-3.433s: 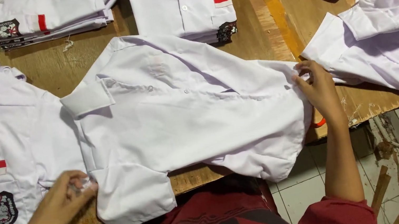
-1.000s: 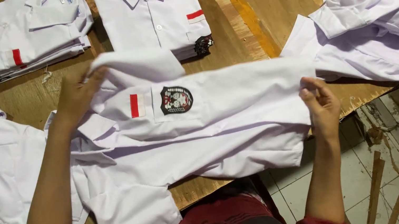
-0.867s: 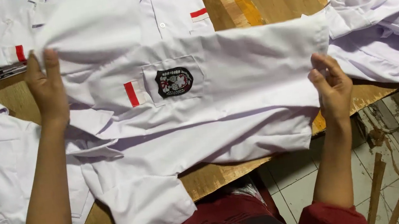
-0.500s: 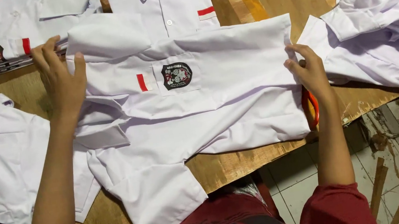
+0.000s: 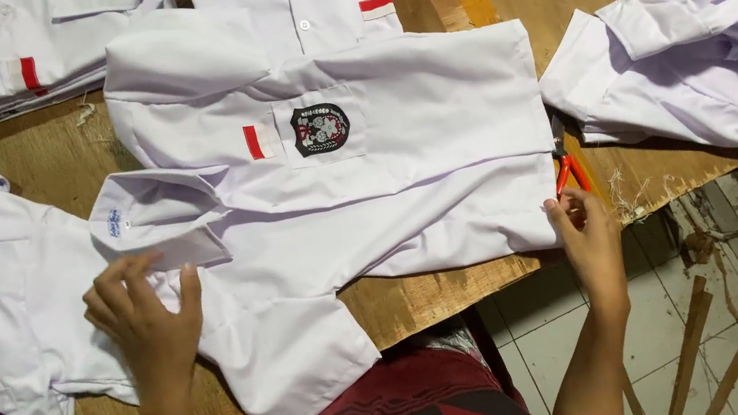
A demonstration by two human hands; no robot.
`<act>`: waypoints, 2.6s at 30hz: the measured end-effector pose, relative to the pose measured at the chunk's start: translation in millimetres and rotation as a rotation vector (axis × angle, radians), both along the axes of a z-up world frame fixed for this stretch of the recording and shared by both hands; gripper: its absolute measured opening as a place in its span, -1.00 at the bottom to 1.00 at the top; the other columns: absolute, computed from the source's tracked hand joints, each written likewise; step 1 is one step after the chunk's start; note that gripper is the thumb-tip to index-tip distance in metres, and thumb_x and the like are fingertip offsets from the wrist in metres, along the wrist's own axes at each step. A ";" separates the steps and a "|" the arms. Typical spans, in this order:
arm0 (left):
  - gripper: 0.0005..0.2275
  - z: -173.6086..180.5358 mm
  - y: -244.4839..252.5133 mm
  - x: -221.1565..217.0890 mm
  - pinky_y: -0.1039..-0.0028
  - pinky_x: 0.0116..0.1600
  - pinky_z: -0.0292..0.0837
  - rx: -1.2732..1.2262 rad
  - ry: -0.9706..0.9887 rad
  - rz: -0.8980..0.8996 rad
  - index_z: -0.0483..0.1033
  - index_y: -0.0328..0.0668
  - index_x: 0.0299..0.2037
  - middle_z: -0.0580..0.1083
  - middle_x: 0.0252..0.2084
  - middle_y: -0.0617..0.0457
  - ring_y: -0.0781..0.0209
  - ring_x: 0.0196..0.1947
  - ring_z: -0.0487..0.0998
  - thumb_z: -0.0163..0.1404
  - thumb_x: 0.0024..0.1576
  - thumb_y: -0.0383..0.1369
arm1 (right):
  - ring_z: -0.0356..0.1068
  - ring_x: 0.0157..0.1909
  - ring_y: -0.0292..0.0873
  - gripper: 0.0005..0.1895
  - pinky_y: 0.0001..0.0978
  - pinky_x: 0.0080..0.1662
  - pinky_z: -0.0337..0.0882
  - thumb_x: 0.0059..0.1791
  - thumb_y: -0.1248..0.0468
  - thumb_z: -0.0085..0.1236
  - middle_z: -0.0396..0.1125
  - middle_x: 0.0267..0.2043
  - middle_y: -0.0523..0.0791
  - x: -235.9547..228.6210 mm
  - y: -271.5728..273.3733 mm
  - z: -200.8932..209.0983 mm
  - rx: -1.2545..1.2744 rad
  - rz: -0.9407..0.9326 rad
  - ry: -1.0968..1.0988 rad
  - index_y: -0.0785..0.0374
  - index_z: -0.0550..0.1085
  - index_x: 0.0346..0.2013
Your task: Folding and buttoning white school shirts on a wooden table in a factory setting.
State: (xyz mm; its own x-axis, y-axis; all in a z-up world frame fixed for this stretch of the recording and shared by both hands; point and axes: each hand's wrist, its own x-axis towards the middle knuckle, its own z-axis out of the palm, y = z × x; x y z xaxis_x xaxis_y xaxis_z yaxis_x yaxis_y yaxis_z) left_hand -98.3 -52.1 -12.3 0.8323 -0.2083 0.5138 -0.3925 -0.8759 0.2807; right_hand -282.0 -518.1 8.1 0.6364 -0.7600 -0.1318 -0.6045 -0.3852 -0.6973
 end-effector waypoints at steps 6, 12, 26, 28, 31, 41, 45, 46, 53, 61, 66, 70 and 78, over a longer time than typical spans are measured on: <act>-0.53 -3.2 -12.6 -42.4 -0.06 0.16 0.16 -0.216 0.465 0.214 0.18 -0.35 0.05 0.22 0.00 -0.22 -0.28 0.07 0.27 0.06 0.23 -0.10 | 0.29 0.05 -0.08 -0.47 -0.21 0.04 0.30 0.04 -0.08 0.09 0.32 0.04 -0.03 -10.1 16.9 -2.0 0.001 -0.066 0.034 0.28 0.41 0.07; -0.56 37.8 -25.0 -51.2 0.14 -0.08 0.38 -0.308 0.845 0.215 0.18 -0.24 0.17 0.45 -0.12 -0.06 0.00 -0.13 0.52 0.07 0.21 -0.22 | 0.32 -0.06 -0.23 -0.63 -0.44 -0.11 0.28 0.04 0.08 0.17 0.35 -0.08 -0.13 -16.3 5.8 -27.4 0.173 -0.095 -0.344 0.10 0.33 0.06; -0.63 22.1 12.4 -61.0 0.24 -0.07 0.28 -0.492 0.831 0.246 0.25 -0.06 0.28 0.46 -0.07 -0.03 0.02 -0.17 0.49 -0.03 0.28 -0.30 | 0.31 0.00 -0.20 -0.73 -0.34 0.08 0.30 0.07 0.15 0.09 0.32 -0.09 -0.14 -100.5 -44.8 -40.0 0.316 0.174 -0.205 0.19 0.34 -0.02; -0.60 24.5 11.2 -63.0 0.26 -0.04 0.27 -0.495 0.777 0.210 0.26 -0.07 0.28 0.46 -0.07 -0.05 0.03 -0.21 0.48 -0.02 0.26 -0.24 | 0.33 0.12 -0.15 -0.73 -0.28 0.13 0.32 0.05 0.13 0.07 0.34 0.01 -0.11 -110.8 -42.9 -38.3 0.274 0.238 -0.109 0.21 0.38 -0.05; -0.61 47.9 -4.1 -63.3 0.10 -0.01 0.29 -0.413 0.869 0.342 0.19 0.00 0.31 0.46 0.08 0.04 0.02 0.02 0.50 -0.10 0.31 -0.20 | 0.31 0.08 -0.14 -0.77 -0.33 0.07 0.27 0.04 0.18 0.08 0.31 0.04 -0.15 -116.6 -43.4 -49.2 0.391 0.230 -0.045 0.16 0.38 -0.05; -0.63 21.4 14.9 -60.5 0.19 -0.11 0.30 -0.249 0.930 0.301 0.37 -0.18 0.02 0.50 -0.14 0.00 -0.02 -0.29 0.57 0.12 0.18 -0.12 | 0.32 -0.39 -0.21 -0.70 -0.33 -0.34 0.53 0.02 0.13 0.18 0.14 -0.39 -0.16 -97.0 -31.1 -69.8 0.581 0.005 -0.255 0.19 0.27 -0.40; -0.69 5.9 39.3 -65.8 0.48 -0.23 0.22 -0.484 0.956 0.179 0.36 -0.20 -0.03 0.33 -0.38 0.03 0.22 -0.52 0.35 0.19 0.14 -0.31 | 0.33 -0.26 -0.33 -0.72 -0.53 -0.31 0.53 -0.05 0.28 0.31 0.29 -0.22 -0.19 -98.8 -34.2 -48.7 0.455 -0.080 -0.509 0.17 0.35 -0.18; -0.69 4.6 41.6 -68.6 0.48 -0.23 0.22 -0.481 0.959 0.181 0.36 -0.20 -0.03 0.33 -0.38 0.03 0.22 -0.52 0.35 0.19 0.14 -0.31 | 0.33 -0.26 -0.33 -0.72 -0.53 -0.31 0.53 -0.05 0.28 0.31 0.29 -0.22 -0.19 -104.3 -40.2 -54.1 0.457 -0.082 -0.505 0.17 0.35 -0.18; -0.53 30.5 35.1 -63.7 0.27 -0.01 0.37 -0.005 1.200 0.189 0.32 -0.05 0.13 0.55 -0.15 0.10 0.06 -0.14 0.63 0.00 0.12 0.01 | 0.41 -0.10 -0.15 -0.74 -0.28 -0.02 0.41 -0.04 0.32 0.24 0.42 -0.13 -0.07 -93.3 -43.5 -39.1 0.277 0.018 -0.044 0.23 0.46 -0.08; -0.78 98.6 -3.8 28.1 0.16 -0.11 0.45 -0.016 0.759 -0.025 0.45 -0.12 0.05 0.45 0.03 0.01 0.08 -0.14 0.53 -0.07 0.33 -0.21 | 0.36 0.06 -0.13 -0.62 -0.33 0.07 0.40 0.13 0.11 -0.02 0.36 0.09 -0.04 13.5 -50.7 8.1 0.020 0.068 -0.087 0.25 0.42 0.17; -0.42 39.9 -6.6 159.5 -0.16 0.26 0.00 0.018 0.291 -0.219 0.23 -0.75 0.26 0.23 0.19 -0.57 -0.50 0.19 0.14 -0.16 0.43 -0.10 | 0.38 0.11 0.07 -0.62 -0.15 0.13 0.34 0.14 0.18 -0.08 0.32 0.14 0.14 119.0 -95.9 -30.4 -0.231 0.316 -0.301 0.40 0.40 0.13; -0.15 44.9 -33.5 187.5 -0.24 0.41 -0.15 -0.055 0.741 0.002 -0.19 -0.42 0.48 -0.10 0.53 -0.33 -0.39 0.49 -0.23 -0.19 0.23 0.15 | 0.38 0.13 -0.02 -0.57 -0.26 0.13 0.35 0.12 0.04 -0.01 0.36 0.10 0.05 179.6 -123.1 -62.3 -0.131 0.348 -0.253 0.34 0.35 0.09; -0.77 -30.5 -7.0 224.2 0.22 -0.02 0.36 -0.543 0.460 -0.524 0.40 -0.42 -0.01 0.39 -0.25 -0.11 0.08 -0.16 0.41 0.03 0.53 -0.31 | 0.44 -0.24 -0.03 -0.46 -0.14 -0.27 0.42 -0.04 0.04 0.42 0.39 -0.27 0.03 219.7 -154.7 -100.3 0.097 0.191 -0.152 0.43 0.49 -0.03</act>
